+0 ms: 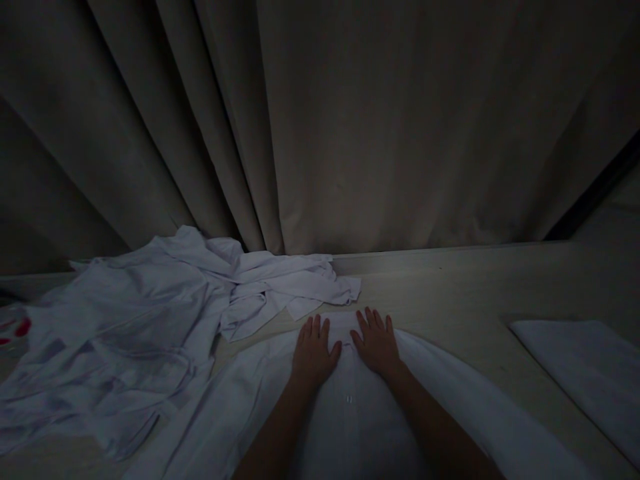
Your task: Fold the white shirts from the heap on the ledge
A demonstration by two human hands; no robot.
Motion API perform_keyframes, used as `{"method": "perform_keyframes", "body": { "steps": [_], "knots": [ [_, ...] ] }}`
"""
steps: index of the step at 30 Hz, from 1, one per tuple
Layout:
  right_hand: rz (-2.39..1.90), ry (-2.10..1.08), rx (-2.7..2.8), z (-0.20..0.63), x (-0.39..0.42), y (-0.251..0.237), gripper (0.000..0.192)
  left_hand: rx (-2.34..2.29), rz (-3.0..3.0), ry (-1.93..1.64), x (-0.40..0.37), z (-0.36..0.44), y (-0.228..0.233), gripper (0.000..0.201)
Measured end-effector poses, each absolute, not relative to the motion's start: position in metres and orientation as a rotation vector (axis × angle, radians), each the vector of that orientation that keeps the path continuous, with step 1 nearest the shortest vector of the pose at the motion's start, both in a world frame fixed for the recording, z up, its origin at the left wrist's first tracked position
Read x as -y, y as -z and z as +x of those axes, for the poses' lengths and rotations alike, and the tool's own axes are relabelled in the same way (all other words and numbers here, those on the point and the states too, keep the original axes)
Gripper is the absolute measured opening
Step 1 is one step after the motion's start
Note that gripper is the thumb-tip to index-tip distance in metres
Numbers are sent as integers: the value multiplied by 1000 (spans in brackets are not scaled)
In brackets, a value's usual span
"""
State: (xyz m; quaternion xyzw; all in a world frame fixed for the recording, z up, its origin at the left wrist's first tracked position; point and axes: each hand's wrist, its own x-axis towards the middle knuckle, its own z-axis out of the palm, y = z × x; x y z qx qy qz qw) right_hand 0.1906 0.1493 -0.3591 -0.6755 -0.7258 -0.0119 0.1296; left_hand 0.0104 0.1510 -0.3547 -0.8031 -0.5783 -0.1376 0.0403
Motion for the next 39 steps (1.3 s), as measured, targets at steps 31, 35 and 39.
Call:
{"method": "perform_keyframes", "body": {
  "steps": [31, 35, 39],
  "knots": [
    [-1866, 19, 1978, 238, -91, 338, 66, 1566, -2554, 474, -132, 20, 330, 60],
    [-1965, 78, 1933, 290, -43, 354, 63, 1301, -2722, 542, -97, 63, 333, 57],
    [-2078, 53, 1976, 322, -25, 374, 65, 1387, -2765, 570, -83, 98, 349, 64]
  ]
}}
